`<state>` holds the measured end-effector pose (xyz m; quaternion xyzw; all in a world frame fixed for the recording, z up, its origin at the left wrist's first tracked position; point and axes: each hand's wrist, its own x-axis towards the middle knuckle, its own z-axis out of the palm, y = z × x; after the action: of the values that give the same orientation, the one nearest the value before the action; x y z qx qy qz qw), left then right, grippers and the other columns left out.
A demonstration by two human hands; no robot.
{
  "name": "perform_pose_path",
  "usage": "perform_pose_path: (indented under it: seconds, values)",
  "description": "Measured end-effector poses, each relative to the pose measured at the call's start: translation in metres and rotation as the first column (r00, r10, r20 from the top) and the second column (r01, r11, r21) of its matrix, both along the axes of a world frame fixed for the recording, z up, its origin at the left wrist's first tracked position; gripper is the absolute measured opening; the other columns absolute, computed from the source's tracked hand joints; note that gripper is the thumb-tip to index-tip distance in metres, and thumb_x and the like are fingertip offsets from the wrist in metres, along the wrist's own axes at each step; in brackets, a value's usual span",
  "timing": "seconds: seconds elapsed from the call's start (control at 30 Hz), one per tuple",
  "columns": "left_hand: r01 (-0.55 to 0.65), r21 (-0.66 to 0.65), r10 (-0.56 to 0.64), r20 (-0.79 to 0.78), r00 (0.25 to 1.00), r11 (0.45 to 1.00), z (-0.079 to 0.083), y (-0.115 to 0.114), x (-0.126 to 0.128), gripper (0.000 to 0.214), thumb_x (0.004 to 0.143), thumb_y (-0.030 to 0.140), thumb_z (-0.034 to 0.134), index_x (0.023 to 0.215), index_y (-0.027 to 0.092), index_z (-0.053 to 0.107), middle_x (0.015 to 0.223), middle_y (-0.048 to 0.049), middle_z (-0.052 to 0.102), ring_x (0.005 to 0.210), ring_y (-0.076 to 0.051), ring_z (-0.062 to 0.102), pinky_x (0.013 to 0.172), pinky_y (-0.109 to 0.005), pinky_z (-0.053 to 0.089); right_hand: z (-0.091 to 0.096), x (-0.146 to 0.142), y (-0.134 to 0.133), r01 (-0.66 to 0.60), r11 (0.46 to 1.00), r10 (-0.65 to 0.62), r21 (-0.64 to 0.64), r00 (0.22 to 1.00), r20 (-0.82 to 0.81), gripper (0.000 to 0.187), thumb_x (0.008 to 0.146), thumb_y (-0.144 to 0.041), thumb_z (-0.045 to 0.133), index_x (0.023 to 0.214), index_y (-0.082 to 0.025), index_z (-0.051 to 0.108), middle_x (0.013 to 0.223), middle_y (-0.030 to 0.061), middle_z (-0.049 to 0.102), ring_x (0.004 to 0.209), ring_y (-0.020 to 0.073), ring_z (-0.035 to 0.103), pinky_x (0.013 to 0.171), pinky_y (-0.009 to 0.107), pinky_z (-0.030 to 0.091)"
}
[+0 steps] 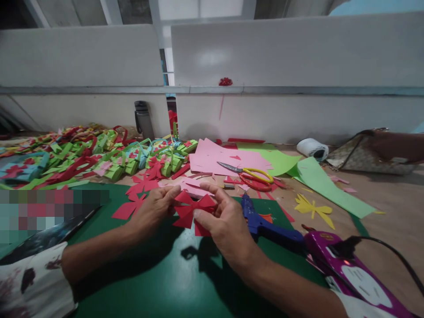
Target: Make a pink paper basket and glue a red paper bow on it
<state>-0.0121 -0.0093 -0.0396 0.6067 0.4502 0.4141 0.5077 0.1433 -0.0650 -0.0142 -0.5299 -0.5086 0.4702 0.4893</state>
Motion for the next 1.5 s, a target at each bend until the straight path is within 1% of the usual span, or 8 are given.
perform_pose_path:
  seconds: [0.13, 0.23, 0.47, 0.83, 1.03, 1.17, 1.27, 1.5]
  values:
    - [0.058, -0.071, -0.05, 0.105, 0.993, 0.996, 0.005, -0.004, 0.002, 0.026, 0.066, 0.032, 0.071, 0.063, 0.016, 0.051, 0.053, 0.0044, 0.052, 0.047, -0.007, 0.047, 0.05, -0.021, 0.039, -0.009, 0.005, 0.0, -0.012, 1.0, 0.013, -0.029, 0.999, 0.033, 0.06, 0.069, -0.026, 0.066, 0.126, -0.019, 0.048, 0.046, -0.0113, 0.041, 0.041, 0.0054, 0.03, 0.039, 0.018, 0.022]
    - [0.09, -0.114, -0.076, 0.125, 0.989, 0.989, 0.005, -0.006, 0.003, 0.022, 0.066, 0.028, 0.069, 0.062, 0.015, 0.051, 0.048, 0.0047, 0.052, 0.042, -0.007, 0.046, 0.046, -0.02, 0.037, -0.009, 0.008, -0.001, -0.014, 0.999, 0.015, -0.035, 0.999, 0.031, 0.059, 0.07, -0.026, 0.066, 0.126, -0.021, 0.048, 0.046, -0.0113, 0.04, 0.041, 0.0055, 0.03, 0.039, 0.018, 0.021]
    - [0.146, -0.148, -0.125, 0.139, 0.982, 0.978, -0.001, -0.003, 0.005, 0.026, 0.076, 0.034, 0.059, 0.063, 0.017, 0.045, 0.043, 0.0066, 0.046, 0.035, -0.003, 0.031, 0.038, -0.016, 0.02, -0.011, 0.009, 0.0, -0.005, 0.999, 0.006, -0.035, 1.0, 0.006, 0.059, 0.07, -0.027, 0.066, 0.125, -0.021, 0.048, 0.047, -0.0108, 0.042, 0.041, 0.0058, 0.032, 0.04, 0.018, 0.023]
    - [0.079, -0.118, -0.078, 0.009, 0.997, 0.99, 0.002, -0.008, 0.005, 0.034, 0.085, 0.045, 0.048, 0.064, 0.02, 0.042, 0.045, 0.0062, 0.042, 0.04, -0.007, 0.031, 0.042, -0.02, 0.021, -0.013, 0.009, -0.002, -0.017, 0.998, 0.015, -0.066, 0.999, -0.03, 0.06, 0.068, -0.025, 0.067, 0.125, -0.02, 0.048, 0.048, -0.0104, 0.045, 0.042, 0.0059, 0.035, 0.041, 0.018, 0.026]
    - [0.05, -0.076, -0.057, -0.1, 0.993, 0.996, 0.002, -0.007, 0.0, 0.056, 0.084, 0.058, 0.045, 0.045, 0.018, 0.045, 0.041, 0.0007, 0.043, 0.04, -0.008, 0.035, 0.044, -0.023, 0.027, -0.01, 0.008, -0.002, -0.015, 0.998, 0.014, -0.063, 1.0, -0.019, 0.059, 0.068, -0.022, 0.066, 0.124, -0.019, 0.048, 0.051, -0.009, 0.05, 0.042, 0.0056, 0.036, 0.041, 0.018, 0.026]
    - [0.122, -0.055, -0.112, 0.15, 0.982, 0.991, 0.004, -0.005, -0.005, 0.03, 0.08, 0.048, 0.057, 0.086, 0.019, 0.063, 0.083, -0.0049, 0.064, 0.07, -0.015, 0.057, 0.058, -0.023, 0.043, -0.009, 0.008, -0.003, -0.031, 0.997, 0.028, -0.068, 0.998, -0.052, 0.059, 0.069, -0.021, 0.066, 0.124, -0.019, 0.047, 0.053, -0.0088, 0.052, 0.042, 0.0059, 0.04, 0.042, 0.018, 0.03]
    - [0.187, -0.083, -0.16, 0.258, 0.953, 0.979, 0.005, -0.006, -0.005, 0.037, 0.085, 0.05, 0.048, 0.106, 0.021, 0.059, 0.102, -0.0078, 0.063, 0.088, -0.019, 0.06, 0.066, -0.026, 0.047, -0.009, 0.007, -0.002, -0.023, 0.997, 0.019, -0.078, 0.999, -0.05, 0.06, 0.067, -0.021, 0.066, 0.124, -0.019, 0.047, 0.051, -0.0094, 0.052, 0.041, 0.0061, 0.041, 0.041, 0.018, 0.03]
    - [0.291, -0.179, -0.252, 0.211, 0.944, 0.94, 0.004, -0.018, 0.006, 0.027, 0.064, 0.032, 0.076, 0.08, 0.013, 0.064, 0.072, -0.002, 0.064, 0.063, -0.012, 0.057, 0.062, -0.023, 0.043, -0.009, 0.006, -0.001, -0.02, 0.995, 0.021, -0.093, 1.0, 0.005, 0.064, 0.065, -0.024, 0.068, 0.125, -0.017, 0.046, 0.057, -0.0062, 0.059, 0.045, 0.0086, 0.048, 0.044, 0.02, 0.035]
